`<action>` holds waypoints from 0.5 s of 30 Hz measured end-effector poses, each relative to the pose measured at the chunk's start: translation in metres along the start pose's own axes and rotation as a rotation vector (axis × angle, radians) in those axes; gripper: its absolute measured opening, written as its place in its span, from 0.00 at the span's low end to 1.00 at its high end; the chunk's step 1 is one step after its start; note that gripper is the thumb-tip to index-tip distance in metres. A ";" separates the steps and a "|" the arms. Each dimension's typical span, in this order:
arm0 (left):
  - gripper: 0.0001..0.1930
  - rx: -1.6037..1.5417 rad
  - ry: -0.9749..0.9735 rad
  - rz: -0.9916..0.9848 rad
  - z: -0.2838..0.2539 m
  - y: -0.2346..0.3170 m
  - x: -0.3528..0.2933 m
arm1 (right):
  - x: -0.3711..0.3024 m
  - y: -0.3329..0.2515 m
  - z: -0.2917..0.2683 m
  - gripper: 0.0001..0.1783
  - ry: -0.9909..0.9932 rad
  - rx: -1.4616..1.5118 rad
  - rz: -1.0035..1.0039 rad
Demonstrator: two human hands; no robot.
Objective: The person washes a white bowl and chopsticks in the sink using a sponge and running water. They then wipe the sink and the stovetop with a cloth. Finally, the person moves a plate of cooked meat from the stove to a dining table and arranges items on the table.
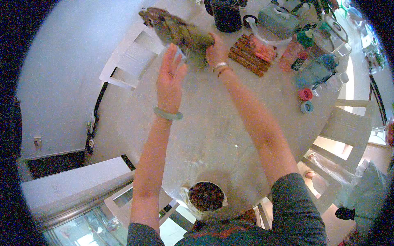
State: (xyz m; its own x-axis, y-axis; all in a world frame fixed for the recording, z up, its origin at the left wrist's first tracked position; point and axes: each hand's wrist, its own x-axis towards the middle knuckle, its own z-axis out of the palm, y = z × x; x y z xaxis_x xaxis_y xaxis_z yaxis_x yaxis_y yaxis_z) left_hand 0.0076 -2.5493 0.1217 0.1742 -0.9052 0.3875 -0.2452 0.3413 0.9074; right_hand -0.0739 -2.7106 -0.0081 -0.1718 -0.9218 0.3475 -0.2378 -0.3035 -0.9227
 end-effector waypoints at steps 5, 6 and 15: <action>0.24 0.089 -0.060 -0.393 -0.001 -0.055 -0.061 | 0.059 0.020 -0.006 0.25 -0.024 0.212 0.097; 0.23 0.097 -0.059 -0.441 -0.003 -0.067 -0.076 | 0.063 0.021 -0.010 0.25 -0.063 0.298 0.172; 0.16 0.218 -0.220 -0.665 -0.017 -0.109 -0.148 | 0.000 0.058 -0.087 0.26 -0.215 -0.266 -0.048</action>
State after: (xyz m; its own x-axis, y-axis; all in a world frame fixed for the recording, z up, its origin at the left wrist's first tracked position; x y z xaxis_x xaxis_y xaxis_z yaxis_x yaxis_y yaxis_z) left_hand 0.0247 -2.4482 -0.0318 0.1620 -0.9413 -0.2963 -0.3427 -0.3352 0.8776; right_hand -0.1707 -2.7075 -0.0475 0.0445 -0.9462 0.3204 -0.4867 -0.3006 -0.8202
